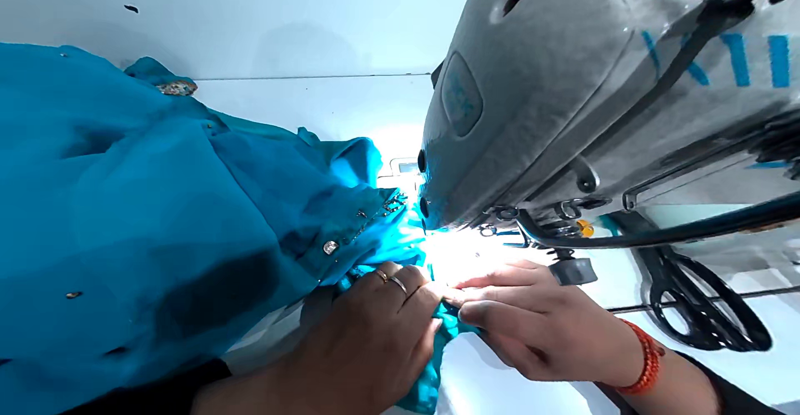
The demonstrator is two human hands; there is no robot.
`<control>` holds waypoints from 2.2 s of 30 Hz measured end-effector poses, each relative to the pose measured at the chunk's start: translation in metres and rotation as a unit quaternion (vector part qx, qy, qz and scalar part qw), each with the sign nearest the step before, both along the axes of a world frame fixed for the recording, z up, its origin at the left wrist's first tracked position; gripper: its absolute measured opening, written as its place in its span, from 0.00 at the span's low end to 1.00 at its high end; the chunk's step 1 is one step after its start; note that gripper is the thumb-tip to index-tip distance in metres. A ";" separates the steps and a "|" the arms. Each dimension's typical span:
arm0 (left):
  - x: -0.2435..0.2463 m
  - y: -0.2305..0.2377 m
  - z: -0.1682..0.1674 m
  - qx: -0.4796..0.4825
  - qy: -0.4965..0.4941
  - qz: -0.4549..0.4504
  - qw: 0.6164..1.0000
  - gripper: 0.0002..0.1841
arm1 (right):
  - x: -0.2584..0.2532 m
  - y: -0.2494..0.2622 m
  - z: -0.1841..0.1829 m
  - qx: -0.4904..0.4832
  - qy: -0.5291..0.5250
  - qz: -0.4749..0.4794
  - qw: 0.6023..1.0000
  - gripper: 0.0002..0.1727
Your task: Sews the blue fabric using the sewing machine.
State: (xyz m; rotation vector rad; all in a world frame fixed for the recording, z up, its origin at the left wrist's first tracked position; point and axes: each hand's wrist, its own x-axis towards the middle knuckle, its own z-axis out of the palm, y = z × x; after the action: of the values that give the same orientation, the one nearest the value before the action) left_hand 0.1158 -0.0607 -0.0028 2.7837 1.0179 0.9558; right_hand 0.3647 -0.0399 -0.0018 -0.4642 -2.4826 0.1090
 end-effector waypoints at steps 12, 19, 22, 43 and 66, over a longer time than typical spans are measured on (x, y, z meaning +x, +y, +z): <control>-0.005 -0.002 0.004 0.015 0.074 -0.035 0.996 0.19 | 0.006 0.001 -0.003 -0.245 0.091 -0.040 0.964 0.11; -0.006 -0.003 0.003 0.018 0.060 -0.048 0.997 0.19 | 0.003 -0.003 -0.006 -0.104 0.022 -0.042 0.993 0.17; -0.006 -0.003 0.005 0.007 0.063 -0.039 0.997 0.19 | 0.003 -0.004 -0.006 -0.073 0.012 -0.046 0.996 0.18; -0.005 0.013 0.013 -0.021 0.093 -0.037 0.995 0.20 | 0.001 0.002 -0.009 -0.026 0.000 -0.134 0.991 0.18; -0.009 0.031 0.000 -0.030 0.071 -0.012 0.997 0.18 | -0.008 0.005 -0.009 -0.016 -0.063 -0.210 0.975 0.23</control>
State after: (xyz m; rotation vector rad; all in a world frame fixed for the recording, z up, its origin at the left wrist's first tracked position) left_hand 0.1073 -0.0300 -0.0024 2.8410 1.0088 0.7209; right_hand 0.3569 -0.0350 -0.0110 -1.0261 -2.4471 -0.0523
